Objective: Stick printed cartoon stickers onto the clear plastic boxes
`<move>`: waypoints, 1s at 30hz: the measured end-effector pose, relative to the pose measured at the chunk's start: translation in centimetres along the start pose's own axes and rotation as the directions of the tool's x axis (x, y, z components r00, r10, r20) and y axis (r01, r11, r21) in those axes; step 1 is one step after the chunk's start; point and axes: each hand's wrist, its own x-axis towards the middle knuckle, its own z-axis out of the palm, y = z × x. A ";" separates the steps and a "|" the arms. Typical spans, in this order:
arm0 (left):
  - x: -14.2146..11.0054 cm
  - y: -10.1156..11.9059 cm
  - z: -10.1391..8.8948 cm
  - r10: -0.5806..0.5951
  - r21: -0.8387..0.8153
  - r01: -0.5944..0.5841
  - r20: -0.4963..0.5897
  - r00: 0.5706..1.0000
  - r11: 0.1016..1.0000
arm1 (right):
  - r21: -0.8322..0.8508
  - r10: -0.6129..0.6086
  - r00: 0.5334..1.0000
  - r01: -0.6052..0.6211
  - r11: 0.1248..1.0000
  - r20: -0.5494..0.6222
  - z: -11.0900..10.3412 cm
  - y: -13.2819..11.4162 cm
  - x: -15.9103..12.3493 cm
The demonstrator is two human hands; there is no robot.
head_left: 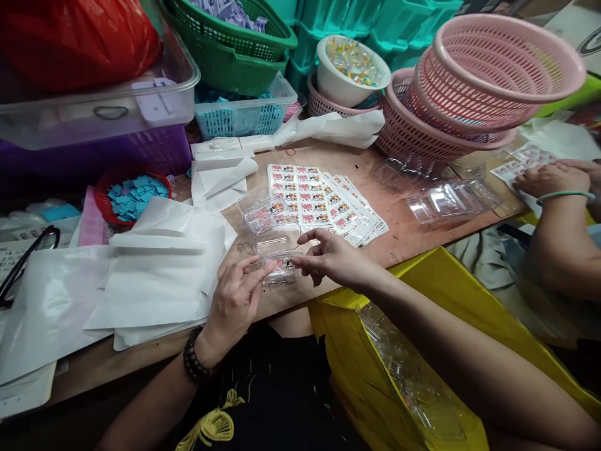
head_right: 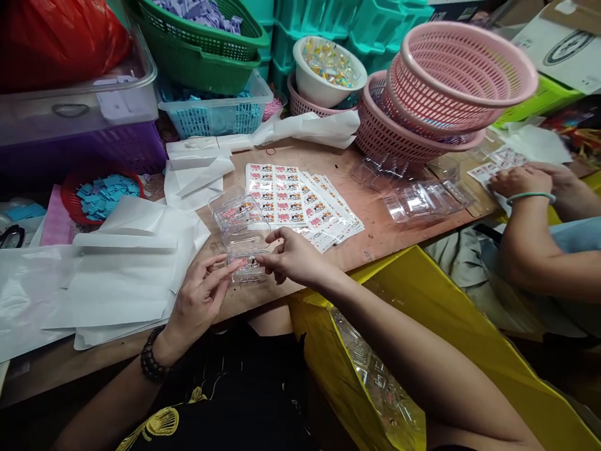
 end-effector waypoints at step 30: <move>0.8 0.4 -2.1 -0.237 -0.218 0.229 -0.008 0.972 0.949 | -0.735 -0.561 0.753 0.157 0.660 -0.343 0.6 5.0 -0.4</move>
